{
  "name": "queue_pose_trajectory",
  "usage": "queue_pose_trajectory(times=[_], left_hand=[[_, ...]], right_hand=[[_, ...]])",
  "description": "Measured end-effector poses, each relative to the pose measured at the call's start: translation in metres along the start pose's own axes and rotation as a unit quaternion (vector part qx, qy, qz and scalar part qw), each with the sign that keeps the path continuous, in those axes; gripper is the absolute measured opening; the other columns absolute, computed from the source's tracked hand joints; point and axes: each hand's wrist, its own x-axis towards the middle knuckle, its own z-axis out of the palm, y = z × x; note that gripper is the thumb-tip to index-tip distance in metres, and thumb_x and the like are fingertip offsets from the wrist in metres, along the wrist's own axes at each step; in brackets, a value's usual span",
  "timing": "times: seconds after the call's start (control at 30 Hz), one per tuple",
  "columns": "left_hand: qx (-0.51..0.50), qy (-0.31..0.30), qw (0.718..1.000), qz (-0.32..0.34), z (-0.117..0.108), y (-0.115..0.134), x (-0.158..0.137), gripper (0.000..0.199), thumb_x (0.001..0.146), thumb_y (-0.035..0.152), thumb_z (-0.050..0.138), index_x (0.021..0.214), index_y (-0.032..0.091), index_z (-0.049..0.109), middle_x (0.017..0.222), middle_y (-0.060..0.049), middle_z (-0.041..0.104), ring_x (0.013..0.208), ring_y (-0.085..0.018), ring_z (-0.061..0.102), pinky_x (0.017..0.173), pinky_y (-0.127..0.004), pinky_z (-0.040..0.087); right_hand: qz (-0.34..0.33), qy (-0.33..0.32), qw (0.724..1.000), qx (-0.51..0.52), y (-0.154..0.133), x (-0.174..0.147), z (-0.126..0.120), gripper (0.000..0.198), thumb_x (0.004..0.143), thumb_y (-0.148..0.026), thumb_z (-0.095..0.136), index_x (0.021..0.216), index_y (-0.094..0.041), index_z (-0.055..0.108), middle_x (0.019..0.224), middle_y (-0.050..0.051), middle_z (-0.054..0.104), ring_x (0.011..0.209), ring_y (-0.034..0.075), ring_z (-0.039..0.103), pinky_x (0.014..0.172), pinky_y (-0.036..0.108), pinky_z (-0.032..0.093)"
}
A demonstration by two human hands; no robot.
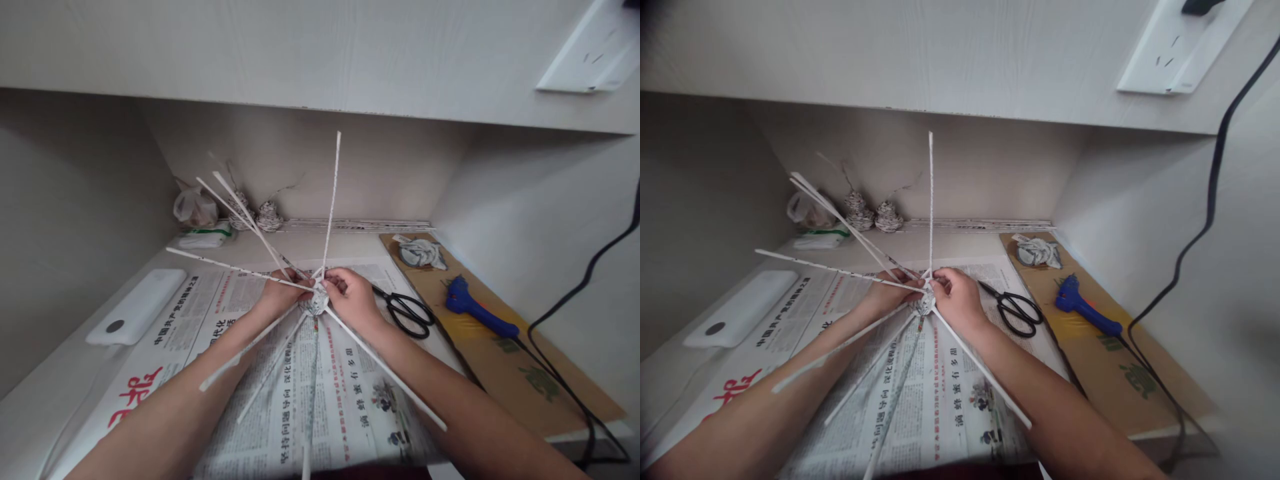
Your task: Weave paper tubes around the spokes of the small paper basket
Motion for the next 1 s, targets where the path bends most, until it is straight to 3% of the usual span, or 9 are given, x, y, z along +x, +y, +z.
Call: queue_pose_trajectory(times=[0.1, 0.2, 0.37, 0.53, 0.73, 1.0], left_hand=[[-0.007, -0.009, 1.000, 0.006, -0.001, -0.001, 0.000, 0.025, 0.061, 0.035, 0.083, 0.073, 0.014, 0.076, 0.068, -0.006, 0.072, 0.060, -0.018, 0.065, 0.052, -0.025, 0.049], [-0.023, -0.016, 1.000, 0.004, -0.001, 0.002, -0.002, 0.030, 0.057, 0.036, 0.085, 0.074, 0.014, 0.075, 0.068, -0.006, 0.072, 0.060, -0.018, 0.065, 0.053, -0.026, 0.050], [-0.045, -0.030, 0.999, -0.004, 0.002, 0.011, -0.008, 0.037, 0.051, 0.037, 0.089, 0.075, 0.013, 0.075, 0.068, -0.004, 0.070, 0.059, -0.017, 0.063, 0.056, -0.028, 0.051], [-0.081, -0.051, 0.995, -0.016, 0.005, 0.020, -0.013, 0.042, 0.046, 0.040, 0.092, 0.072, 0.014, 0.072, 0.066, -0.001, 0.067, 0.059, -0.015, 0.061, 0.056, -0.025, 0.049], [-0.077, -0.041, 0.996, 0.031, 0.007, 0.030, -0.019, 0.043, 0.051, 0.047, 0.090, 0.073, 0.016, 0.070, 0.065, -0.001, 0.067, 0.057, -0.015, 0.060, 0.055, -0.026, 0.048], [-0.059, -0.033, 0.993, 0.094, 0.013, 0.029, -0.021, 0.039, 0.058, 0.046, 0.086, 0.075, 0.015, 0.070, 0.065, -0.004, 0.070, 0.060, -0.018, 0.065, 0.060, -0.028, 0.050]], right_hand=[[-0.042, 0.007, 0.997, -0.068, -0.003, -0.001, -0.003, 0.014, 0.083, -0.022, 0.065, 0.095, -0.021, 0.073, 0.096, 0.006, 0.070, 0.076, 0.017, 0.066, 0.073, 0.029, 0.053], [-0.054, 0.011, 0.996, -0.071, -0.004, -0.001, -0.004, 0.015, 0.081, -0.022, 0.067, 0.096, -0.022, 0.070, 0.100, 0.006, 0.070, 0.080, 0.017, 0.067, 0.077, 0.030, 0.053], [-0.003, -0.009, 0.999, -0.033, -0.002, -0.001, -0.002, 0.003, 0.083, -0.026, 0.065, 0.084, -0.023, 0.066, 0.077, 0.000, 0.073, 0.065, 0.016, 0.066, 0.065, 0.027, 0.050], [0.017, 0.014, 1.000, -0.007, -0.009, -0.002, -0.003, 0.009, 0.084, -0.030, 0.066, 0.078, -0.023, 0.064, 0.072, 0.000, 0.072, 0.062, 0.016, 0.065, 0.062, 0.027, 0.050], [0.030, 0.030, 0.998, 0.047, -0.016, -0.003, -0.004, 0.018, 0.082, -0.038, 0.069, 0.080, -0.022, 0.064, 0.071, -0.001, 0.072, 0.061, 0.015, 0.064, 0.058, 0.024, 0.047], [-0.013, 0.057, 0.997, 0.044, -0.022, -0.006, -0.005, 0.015, 0.084, -0.035, 0.067, 0.078, -0.021, 0.066, 0.074, 0.001, 0.073, 0.066, 0.015, 0.066, 0.065, 0.025, 0.049]])
